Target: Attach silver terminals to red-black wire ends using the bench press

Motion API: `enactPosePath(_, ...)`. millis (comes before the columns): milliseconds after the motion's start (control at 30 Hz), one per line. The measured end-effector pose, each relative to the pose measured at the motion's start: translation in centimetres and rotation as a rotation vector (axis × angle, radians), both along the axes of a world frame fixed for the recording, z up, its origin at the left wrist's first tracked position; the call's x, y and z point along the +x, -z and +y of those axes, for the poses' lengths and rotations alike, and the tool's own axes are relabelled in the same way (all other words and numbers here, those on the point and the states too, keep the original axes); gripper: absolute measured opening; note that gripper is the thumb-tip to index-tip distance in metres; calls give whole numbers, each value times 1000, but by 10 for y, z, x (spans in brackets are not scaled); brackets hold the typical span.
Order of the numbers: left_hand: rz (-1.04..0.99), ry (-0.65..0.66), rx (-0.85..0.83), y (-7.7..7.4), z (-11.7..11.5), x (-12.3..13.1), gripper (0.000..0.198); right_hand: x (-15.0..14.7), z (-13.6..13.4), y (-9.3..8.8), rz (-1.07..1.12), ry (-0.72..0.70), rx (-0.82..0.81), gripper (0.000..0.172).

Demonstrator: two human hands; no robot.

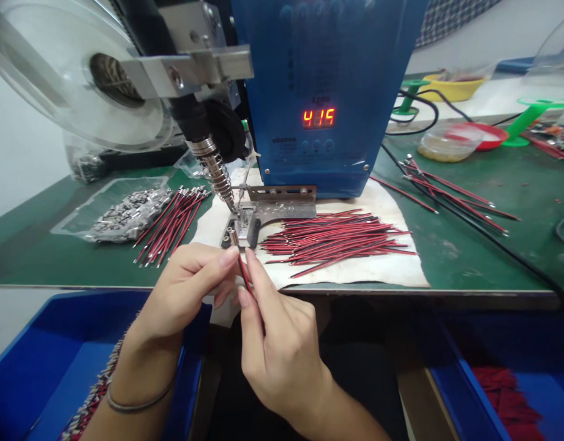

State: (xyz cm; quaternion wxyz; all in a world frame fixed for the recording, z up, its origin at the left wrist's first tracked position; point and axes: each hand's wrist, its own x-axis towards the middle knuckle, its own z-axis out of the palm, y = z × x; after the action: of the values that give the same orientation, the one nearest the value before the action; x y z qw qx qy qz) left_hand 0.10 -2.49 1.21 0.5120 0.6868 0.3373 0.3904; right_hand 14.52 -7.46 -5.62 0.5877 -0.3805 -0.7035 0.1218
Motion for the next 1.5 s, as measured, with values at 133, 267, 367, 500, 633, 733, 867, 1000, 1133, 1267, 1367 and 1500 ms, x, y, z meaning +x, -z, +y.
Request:
enactPosePath(133,7,-7,1,1,0,-1,60,-1,0,-1,1,0,7,64)
enactPosePath(267,18,-6,16,1,1,-2,60,0,0,-1,-5,1,-3,65)
enactPosePath(367,46,-15,18,1,1,-3,60,0,0,-2,-7,-5,-18,66)
enactPosePath(500,55,-47,1,1,1,-2,63,-1,0,-3,-6,-7,-13,66)
enactPosePath(633,39,-44,-23,2,-1,-2,63,-1,0,-3,-6,-11,-11,66)
enactPosePath(733,20,-39,-44,2,-1,-2,62,0,0,-4,-4,-18,-11,67)
enactPosePath(867,25,-24,-35,2,0,-2,63,0,-1,-4,-13,-4,-2,65)
enactPosePath(1000,43,-32,-20,3,-1,-2,63,1,-1,-3,-11,-4,-4,65)
enactPosePath(1133,54,-34,6,1,0,-1,63,2,0,-1,-3,-20,-13,65)
enactPosePath(1267,104,-35,45,0,0,0,55,1,1,-2,9,-5,-4,65)
enactPosePath(1367,147,-78,89,0,-1,1,39,2,0,-6,6,-4,-26,60)
enactPosePath(1500,139,-330,226,-3,-3,-7,34,14,-5,-11,21,-5,14,56)
